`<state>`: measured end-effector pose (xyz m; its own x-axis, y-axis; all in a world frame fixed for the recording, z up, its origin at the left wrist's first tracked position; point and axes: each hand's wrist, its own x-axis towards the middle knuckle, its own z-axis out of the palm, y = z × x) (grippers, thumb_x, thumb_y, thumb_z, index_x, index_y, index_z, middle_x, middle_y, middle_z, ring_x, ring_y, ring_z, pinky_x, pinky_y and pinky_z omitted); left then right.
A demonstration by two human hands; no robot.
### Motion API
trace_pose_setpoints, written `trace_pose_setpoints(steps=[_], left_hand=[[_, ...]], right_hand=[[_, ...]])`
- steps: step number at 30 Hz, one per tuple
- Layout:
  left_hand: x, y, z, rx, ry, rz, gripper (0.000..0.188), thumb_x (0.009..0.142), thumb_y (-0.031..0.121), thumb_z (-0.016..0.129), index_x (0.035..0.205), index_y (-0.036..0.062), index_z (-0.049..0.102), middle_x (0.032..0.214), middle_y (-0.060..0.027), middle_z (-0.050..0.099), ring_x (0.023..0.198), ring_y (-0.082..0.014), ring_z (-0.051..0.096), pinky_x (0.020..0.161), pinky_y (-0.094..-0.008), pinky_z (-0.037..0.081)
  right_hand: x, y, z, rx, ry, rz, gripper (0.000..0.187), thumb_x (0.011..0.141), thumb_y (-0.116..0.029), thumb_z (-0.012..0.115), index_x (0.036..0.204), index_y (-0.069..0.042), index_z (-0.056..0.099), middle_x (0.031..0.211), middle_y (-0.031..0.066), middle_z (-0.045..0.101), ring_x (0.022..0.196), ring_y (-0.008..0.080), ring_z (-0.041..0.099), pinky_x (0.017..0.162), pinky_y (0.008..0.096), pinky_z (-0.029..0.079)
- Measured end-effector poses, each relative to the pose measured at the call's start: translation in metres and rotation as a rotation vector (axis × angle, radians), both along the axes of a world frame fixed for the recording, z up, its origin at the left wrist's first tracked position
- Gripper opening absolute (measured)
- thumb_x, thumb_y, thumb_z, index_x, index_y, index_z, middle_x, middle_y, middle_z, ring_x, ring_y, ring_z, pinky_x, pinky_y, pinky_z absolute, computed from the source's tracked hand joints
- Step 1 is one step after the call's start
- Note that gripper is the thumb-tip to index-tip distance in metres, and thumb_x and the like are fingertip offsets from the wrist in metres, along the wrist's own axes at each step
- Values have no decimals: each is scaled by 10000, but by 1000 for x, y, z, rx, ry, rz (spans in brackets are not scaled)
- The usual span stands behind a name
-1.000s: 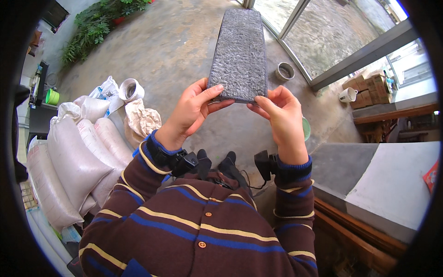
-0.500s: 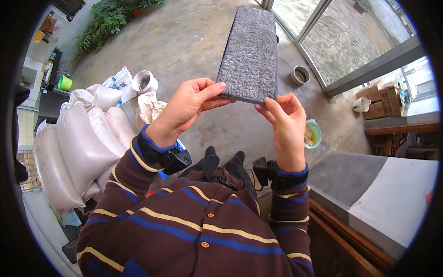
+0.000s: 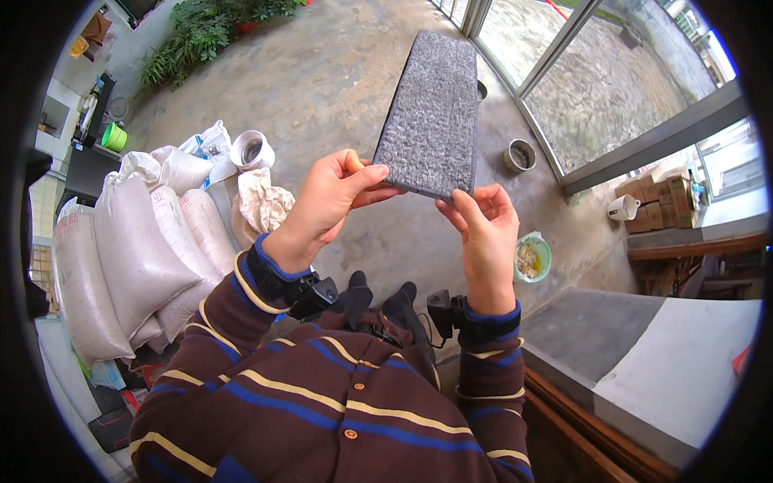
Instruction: The person removes a mop head from a mop handle, washes the mop head in a bucket of water, wrings it out, and then reattaches it to the handle. The person then holds the assembled mop.
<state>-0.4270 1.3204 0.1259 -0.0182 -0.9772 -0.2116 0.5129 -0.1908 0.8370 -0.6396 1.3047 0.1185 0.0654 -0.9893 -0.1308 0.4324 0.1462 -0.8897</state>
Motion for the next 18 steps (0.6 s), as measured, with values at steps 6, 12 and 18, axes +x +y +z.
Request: trace_pose_setpoints(steps=[6,12,18], left_hand=[[-1,2,0,28,19,23,185,911,-4,604,1045,16,478,1052,-159,635,963,-275,682,852,-384,592],[5,2,2,159,-24,-125,437,940,174,601,1335,46,464,1154,-108,619,963,-206,666,803,-389,579],[2,-17,-26,84,-226,-89,324,984,205,568,1225,-12,570,1086,-57,660,938,-104,633,819,-291,516]], right_hand=[[-5,0,-4,77,-92,27,450,874,85,592,1269,-5,395,992,141,655,848,207,680,813,362,602],[-11,-4,-15,110,-103,191,709,876,91,574,1481,-22,223,1092,196,648,926,229,684,814,343,601],[-12,-4,-20,153,-12,353,708,899,73,562,1507,-75,231,1121,129,641,973,202,668,870,384,580]])
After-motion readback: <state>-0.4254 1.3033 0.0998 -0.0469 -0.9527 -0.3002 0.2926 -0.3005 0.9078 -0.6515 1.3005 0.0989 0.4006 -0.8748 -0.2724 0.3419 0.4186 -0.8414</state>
